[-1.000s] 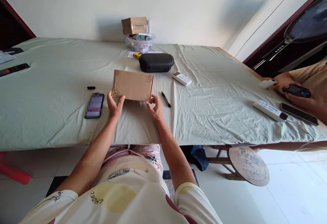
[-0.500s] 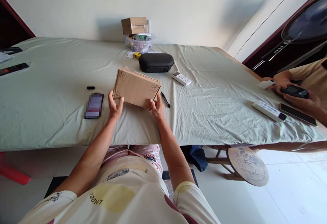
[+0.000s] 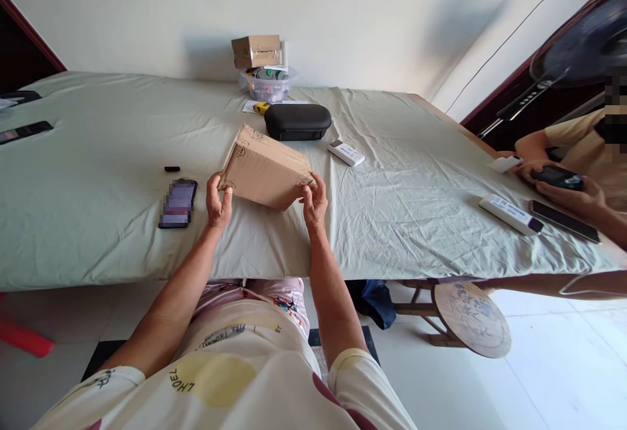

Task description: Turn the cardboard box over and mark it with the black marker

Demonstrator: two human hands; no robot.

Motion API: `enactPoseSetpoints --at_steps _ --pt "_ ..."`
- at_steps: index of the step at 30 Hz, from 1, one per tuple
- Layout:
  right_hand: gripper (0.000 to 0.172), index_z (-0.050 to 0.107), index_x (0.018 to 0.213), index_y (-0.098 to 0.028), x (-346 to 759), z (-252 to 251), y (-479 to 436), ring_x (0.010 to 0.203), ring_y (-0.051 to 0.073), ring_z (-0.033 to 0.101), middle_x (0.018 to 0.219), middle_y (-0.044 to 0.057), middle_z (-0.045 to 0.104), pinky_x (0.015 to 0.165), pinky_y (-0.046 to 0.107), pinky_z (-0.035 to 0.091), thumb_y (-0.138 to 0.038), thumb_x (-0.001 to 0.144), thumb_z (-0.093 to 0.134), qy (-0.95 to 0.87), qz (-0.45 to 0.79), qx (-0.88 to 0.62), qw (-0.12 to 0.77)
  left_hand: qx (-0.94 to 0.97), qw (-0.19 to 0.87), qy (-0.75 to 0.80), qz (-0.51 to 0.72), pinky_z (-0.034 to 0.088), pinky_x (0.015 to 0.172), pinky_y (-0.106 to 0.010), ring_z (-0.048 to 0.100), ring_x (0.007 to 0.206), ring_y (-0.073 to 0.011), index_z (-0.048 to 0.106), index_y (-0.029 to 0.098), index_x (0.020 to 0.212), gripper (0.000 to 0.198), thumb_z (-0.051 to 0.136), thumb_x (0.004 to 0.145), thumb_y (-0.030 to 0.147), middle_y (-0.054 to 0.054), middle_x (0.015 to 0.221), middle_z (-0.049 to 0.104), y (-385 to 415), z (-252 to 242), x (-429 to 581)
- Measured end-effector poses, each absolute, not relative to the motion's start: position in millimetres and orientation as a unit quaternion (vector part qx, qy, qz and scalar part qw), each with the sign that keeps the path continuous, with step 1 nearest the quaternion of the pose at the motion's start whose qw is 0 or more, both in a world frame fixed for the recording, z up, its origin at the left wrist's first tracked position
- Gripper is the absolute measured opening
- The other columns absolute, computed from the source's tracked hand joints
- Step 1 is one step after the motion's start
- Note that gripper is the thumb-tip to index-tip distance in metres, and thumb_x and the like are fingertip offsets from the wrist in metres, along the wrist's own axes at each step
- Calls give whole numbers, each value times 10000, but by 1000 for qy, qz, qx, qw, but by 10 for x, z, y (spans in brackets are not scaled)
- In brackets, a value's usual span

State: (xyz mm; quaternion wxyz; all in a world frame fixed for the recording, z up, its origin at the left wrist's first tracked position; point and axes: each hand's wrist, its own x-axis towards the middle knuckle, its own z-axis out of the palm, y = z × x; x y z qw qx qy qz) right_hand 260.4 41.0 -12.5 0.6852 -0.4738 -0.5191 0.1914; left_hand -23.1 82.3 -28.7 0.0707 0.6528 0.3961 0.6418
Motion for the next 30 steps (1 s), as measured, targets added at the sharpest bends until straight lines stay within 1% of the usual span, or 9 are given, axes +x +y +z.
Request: enactPoseSetpoints --at_steps 4,9,13,16,18,20,22,27,30 --pt "468 605 1199 -295 2569 -120 382 779 144 667 927 2 686 580 224 554 -676 933 664 -495 177 -470 709 629 127 407 650 516 1178 -469 550 1478 -309 519 228 1507 724 477 1007 750 -208 1570 530 832 -310 -183" --pt "450 573 1146 -292 2483 -114 373 771 146 689 905 -2 689 577 233 569 -678 935 668 -497 208 -455 709 574 276 359 682 513 1187 -450 521 1519 -321 157 286 1702 1034 611 920 789 -237 1712 373 843 -304 -61" --pt "453 591 1133 -276 2391 -126 378 668 143 704 802 -16 677 551 243 572 -705 992 557 -476 248 -459 708 537 349 343 687 477 1219 -499 535 1511 -306 -18 358 1708 1210 704 846 805 -215 1716 389 864 -283 -33" --pt "572 543 1391 -310 2313 -146 372 661 153 731 825 -18 713 564 255 590 -703 979 591 -506 269 -442 690 520 370 347 687 463 1230 -514 558 1490 -297 -3 368 1711 1237 732 820 810 -207 1685 448 869 -271 -71" --pt "741 410 1574 -344 2263 -159 363 683 161 754 873 -14 742 570 256 594 -702 961 625 -533 285 -427 673 510 373 351 691 472 1224 -511 548 1498 -305 97 345 1712 1196 737 814 809 -208 1669 471 858 -258 -106" --pt "831 330 1648 -357 2222 -165 354 699 165 766 896 -8 760 570 254 589 -701 956 636 -555 298 -419 654 503 382 356 689 508 1190 -498 538 1504 -320 225 321 1690 1126 732 814 813 -209 1660 482 838 -234 -131" --pt "838 336 1657 -358 2194 -160 345 714 169 771 919 4 780 571 254 583 -696 955 646 -570 304 -418 639 500 389 359 685 539 1153 -480 537 1501 -328 278 316 1674 1082 715 823 819 -204 1656 484 810 -196 -139" --pt "751 474 1563 -345 2167 -112 315 861 193 796 1054 47 813 605 258 577 -685 931 695 -578 301 -407 640 530 350 334 697 454 1240 -457 479 1551 -316 159 320 1707 1169 702 813 842 -192 1721 387 747 -68 -106" --pt "642 591 1423 -312 2159 -88 297 793 181 772 963 31 807 612 270 571 -689 917 709 -567 293 -412 650 542 325 328 702 413 1272 -451 420 1591 -332 157 284 1705 1204 705 797 853 -208 1724 372 719 -29 -97"
